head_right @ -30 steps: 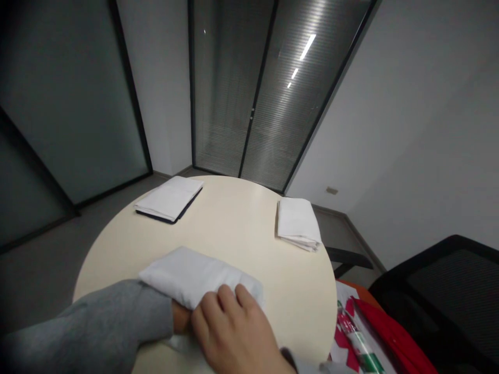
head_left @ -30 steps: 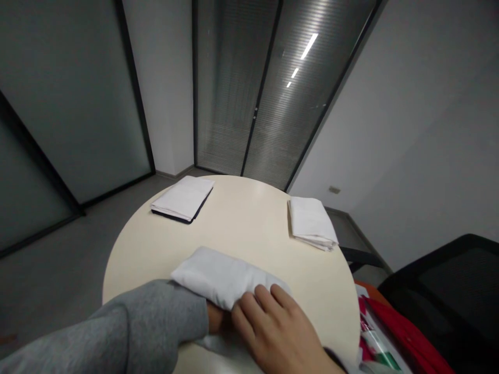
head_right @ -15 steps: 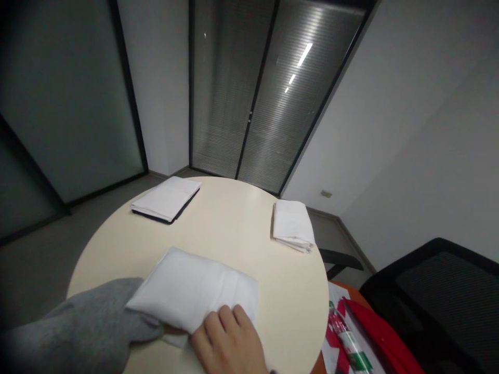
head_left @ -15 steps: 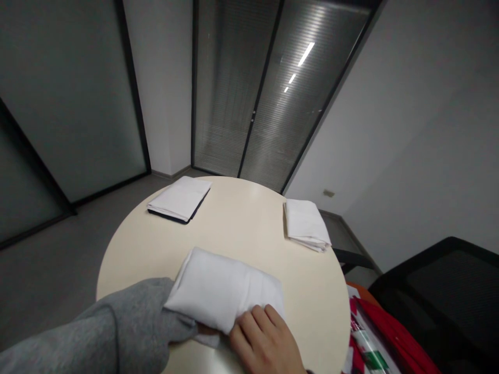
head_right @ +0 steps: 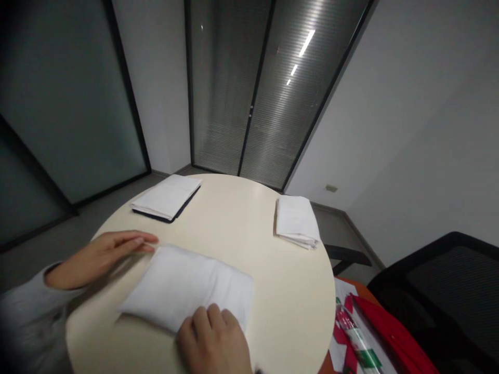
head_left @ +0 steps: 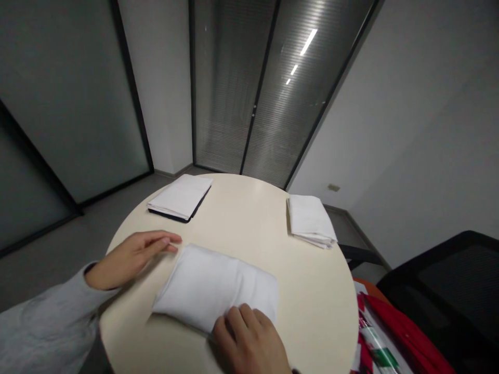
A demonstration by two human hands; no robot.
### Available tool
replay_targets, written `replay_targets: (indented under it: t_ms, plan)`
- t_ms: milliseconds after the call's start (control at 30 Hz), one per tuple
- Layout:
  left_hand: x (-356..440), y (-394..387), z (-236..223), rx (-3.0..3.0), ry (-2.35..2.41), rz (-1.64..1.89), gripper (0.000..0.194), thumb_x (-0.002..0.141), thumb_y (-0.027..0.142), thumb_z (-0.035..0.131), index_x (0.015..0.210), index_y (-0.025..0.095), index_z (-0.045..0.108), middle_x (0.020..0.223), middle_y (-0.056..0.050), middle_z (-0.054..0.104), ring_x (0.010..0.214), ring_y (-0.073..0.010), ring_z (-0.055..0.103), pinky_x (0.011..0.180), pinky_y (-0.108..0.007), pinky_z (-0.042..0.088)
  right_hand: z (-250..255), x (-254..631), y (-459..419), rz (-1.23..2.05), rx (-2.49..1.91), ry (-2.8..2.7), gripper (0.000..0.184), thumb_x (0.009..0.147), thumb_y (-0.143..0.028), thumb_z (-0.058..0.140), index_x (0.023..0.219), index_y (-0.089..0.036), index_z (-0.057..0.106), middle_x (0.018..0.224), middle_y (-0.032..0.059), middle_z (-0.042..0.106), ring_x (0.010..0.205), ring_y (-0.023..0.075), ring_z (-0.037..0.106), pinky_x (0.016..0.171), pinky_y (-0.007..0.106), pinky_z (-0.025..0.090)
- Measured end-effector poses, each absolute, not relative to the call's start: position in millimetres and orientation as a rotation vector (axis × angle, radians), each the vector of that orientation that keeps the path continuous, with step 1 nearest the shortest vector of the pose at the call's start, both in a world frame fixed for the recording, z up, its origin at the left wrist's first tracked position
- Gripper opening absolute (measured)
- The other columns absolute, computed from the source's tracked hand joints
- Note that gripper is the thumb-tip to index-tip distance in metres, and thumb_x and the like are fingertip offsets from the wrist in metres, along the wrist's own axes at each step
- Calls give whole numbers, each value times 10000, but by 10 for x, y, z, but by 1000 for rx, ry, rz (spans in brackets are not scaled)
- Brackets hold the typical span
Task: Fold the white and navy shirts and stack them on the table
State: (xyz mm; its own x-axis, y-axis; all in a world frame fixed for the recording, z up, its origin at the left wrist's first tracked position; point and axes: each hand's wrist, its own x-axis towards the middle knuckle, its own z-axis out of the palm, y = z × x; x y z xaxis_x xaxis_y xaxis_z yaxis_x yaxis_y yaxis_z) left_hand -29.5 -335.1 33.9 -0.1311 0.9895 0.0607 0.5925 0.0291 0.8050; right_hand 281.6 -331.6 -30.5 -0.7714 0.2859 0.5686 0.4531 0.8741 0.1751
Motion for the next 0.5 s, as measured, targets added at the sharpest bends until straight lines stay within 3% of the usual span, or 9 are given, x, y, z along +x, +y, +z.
replay_targets:
  t_ms: [33,100,233,367,500]
  plan:
    - [-271,-3369,364,1648,1901,991,562,963,664,496,1173,217,765,1150,-77,791,1095,-326,719,1002,-440,550,-300,2783,-3326,-405,-538,-2490,57,901,-175,648,873,-214,616,725,-10,577,624,191,509,527,360,297]
    - [-63,-3462,389,1880,2038,1023,544,1014,605,442,1320,234,694,1342,-77,720,1255,-312,649,1120,-462,469,-290,2730,-3348,-403,-535,-2456,207,968,-143,522,784,-211,589,680,-2,544,596,193,487,540,371,304]
    - [552,-3582,147,2553,1725,664,604,1010,494,560,1561,265,468,1625,-39,470,1504,-291,408,1260,-486,288,-300,2736,-3380,-414,-490,-2342,368,1038,-104,361,835,-168,661,719,30,618,665,195,541,658,374,416]
    - [685,-3556,-282,2699,1662,507,668,996,419,613,1607,279,383,1669,-22,394,1548,-282,328,1282,-503,214,-358,2917,-3412,-324,-416,-2282,178,1009,-109,544,989,-147,717,852,32,732,834,185,660,901,359,518]
    - [551,-3550,-426,2754,1617,516,718,994,413,612,1637,288,320,1684,-25,365,1551,-287,317,1273,-511,222,-402,3106,-3479,-264,-363,-2356,74,955,-155,703,1023,-170,727,941,14,792,880,167,745,889,272,599]
